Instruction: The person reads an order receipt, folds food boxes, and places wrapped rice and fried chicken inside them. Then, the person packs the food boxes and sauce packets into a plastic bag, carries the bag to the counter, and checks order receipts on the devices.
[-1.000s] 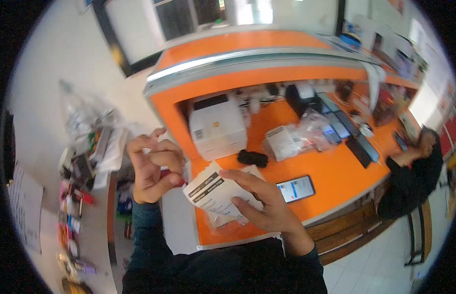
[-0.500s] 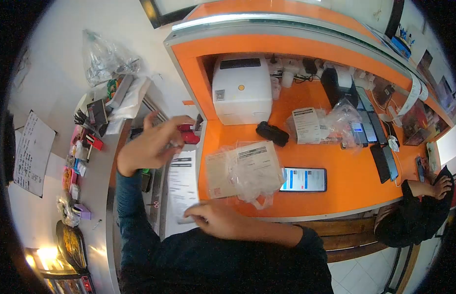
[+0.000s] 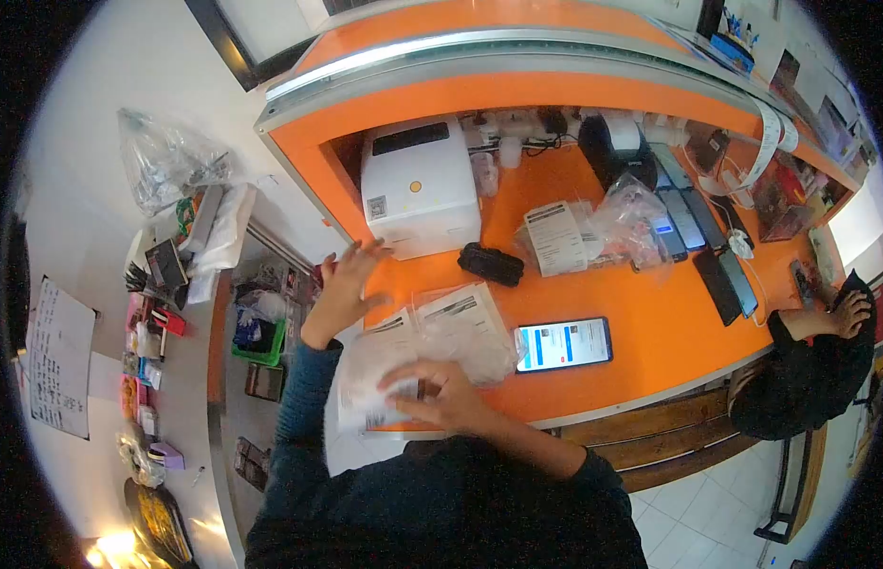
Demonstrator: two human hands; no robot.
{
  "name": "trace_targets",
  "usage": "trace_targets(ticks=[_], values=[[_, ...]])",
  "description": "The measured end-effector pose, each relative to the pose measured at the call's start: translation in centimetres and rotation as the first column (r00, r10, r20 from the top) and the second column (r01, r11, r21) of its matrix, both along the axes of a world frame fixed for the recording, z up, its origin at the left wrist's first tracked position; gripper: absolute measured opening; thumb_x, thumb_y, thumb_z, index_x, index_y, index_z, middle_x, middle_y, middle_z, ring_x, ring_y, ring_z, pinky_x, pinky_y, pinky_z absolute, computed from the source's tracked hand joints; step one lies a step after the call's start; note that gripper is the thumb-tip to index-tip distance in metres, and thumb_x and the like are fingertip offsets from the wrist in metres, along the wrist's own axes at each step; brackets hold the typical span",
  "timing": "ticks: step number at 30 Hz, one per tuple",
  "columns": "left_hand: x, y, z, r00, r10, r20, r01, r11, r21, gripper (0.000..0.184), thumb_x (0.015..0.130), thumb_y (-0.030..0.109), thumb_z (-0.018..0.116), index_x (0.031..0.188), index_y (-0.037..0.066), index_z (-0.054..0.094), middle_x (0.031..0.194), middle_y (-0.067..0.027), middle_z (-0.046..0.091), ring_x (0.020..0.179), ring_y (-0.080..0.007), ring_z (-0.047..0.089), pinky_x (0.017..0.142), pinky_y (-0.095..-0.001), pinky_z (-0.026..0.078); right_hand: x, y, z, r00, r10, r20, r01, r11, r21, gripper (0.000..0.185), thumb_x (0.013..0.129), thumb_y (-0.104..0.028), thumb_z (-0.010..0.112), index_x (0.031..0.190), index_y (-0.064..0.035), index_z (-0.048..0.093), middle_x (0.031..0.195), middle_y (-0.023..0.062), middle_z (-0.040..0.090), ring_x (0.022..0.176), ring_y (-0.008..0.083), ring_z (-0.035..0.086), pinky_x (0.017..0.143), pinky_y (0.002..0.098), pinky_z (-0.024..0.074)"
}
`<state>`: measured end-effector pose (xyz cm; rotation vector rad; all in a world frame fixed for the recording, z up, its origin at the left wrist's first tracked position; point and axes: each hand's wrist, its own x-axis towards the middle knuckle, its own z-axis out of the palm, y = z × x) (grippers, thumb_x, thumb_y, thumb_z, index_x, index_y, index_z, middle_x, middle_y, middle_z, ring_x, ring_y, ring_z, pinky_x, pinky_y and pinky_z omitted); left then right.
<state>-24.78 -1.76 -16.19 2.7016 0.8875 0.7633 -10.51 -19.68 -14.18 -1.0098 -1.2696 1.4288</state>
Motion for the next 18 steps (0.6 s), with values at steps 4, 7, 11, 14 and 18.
trace_targets(ticks=[4, 7, 11, 14, 18], values=[[-2.7, -5.1, 3.5, 0.569, 0.339, 0.749, 0.035, 0.9, -0.434, 0.01, 0.078, 0.005, 0.056, 0.085, -0.002, 0.058, 0.079, -0.0093, 0.058, 0.066, -0.0148, 0.053, 0.054, -0.0204, 0.04, -1.9, 2.4, 1.2, 0.857, -0.335, -0.391, 0.384, 0.922, 0.051, 0.018, 0.079, -0.005, 0.057, 0.096, -0.0002, 0.055, 0.084, 0.0054, 0.057, 0.07, 0.0072, 0.055, 0.06, 0.019, 0.0457], [-4.7, -10.8, 4.5, 0.542, 0.385, 0.747, 0.097, 0.854, -0.511, 0.072, 0.077, 0.016, 0.062, 0.132, 0.001, 0.019, 0.058, -0.0002, 0.044, 0.049, -0.0094, 0.041, 0.049, -0.0215, 0.036, -3.0, 3.5, 0.6, 0.831, -0.422, -0.363, 0.475, 0.878, 0.065, 0.017, 0.081, -0.008, 0.055, 0.096, 0.0, 0.055, 0.085, 0.0059, 0.058, 0.069, 0.0068, 0.055, 0.057, 0.0172, 0.0451], [-2.8, -14.6, 4.2, 0.588, 0.504, 0.632, 0.145, 0.704, -0.696, 0.084, 0.073, 0.006, 0.063, 0.135, 0.006, 0.005, 0.066, -0.0026, 0.054, 0.05, -0.0091, 0.046, 0.049, -0.0183, 0.039, -4.6, 3.2, -0.5, 0.888, -0.357, -0.29, 0.44, 0.842, 0.311, 0.015, 0.084, -0.011, 0.053, 0.095, -0.0025, 0.058, 0.092, 0.0056, 0.055, 0.066, 0.0041, 0.05, 0.052, 0.0157, 0.0394], [-2.8, -15.4, 0.2, 0.488, 0.636, 0.598, 0.154, 0.612, -0.776, 0.08, 0.072, 0.004, 0.063, 0.133, 0.005, 0.011, 0.082, -0.007, 0.056, 0.057, -0.009, 0.049, 0.051, -0.02, 0.042, -3.8, 2.1, -1.0, 0.952, 0.062, -0.299, -0.006, 0.983, 0.184, 0.027, 0.086, -0.013, 0.048, 0.111, -0.0008, 0.047, 0.108, 0.0106, 0.049, 0.088, 0.0135, 0.05, 0.074, 0.0242, 0.0409], [-5.0, -18.5, -5.2, 0.6, 0.586, 0.544, 0.106, 0.615, -0.781, 0.068, 0.076, 0.005, 0.058, 0.131, 0.002, 0.019, 0.102, -0.0109, 0.05, 0.08, -0.0166, 0.053, 0.064, -0.0275, 0.042, 3.9, 0.6, 2.8, 0.805, 0.586, 0.097, -0.593, 0.788, 0.164, 0.061, 0.085, -0.021, 0.048, 0.134, -0.0051, 0.015, 0.129, 0.0174, 0.032, 0.117, 0.0258, 0.034, 0.098, 0.039, 0.0236]])
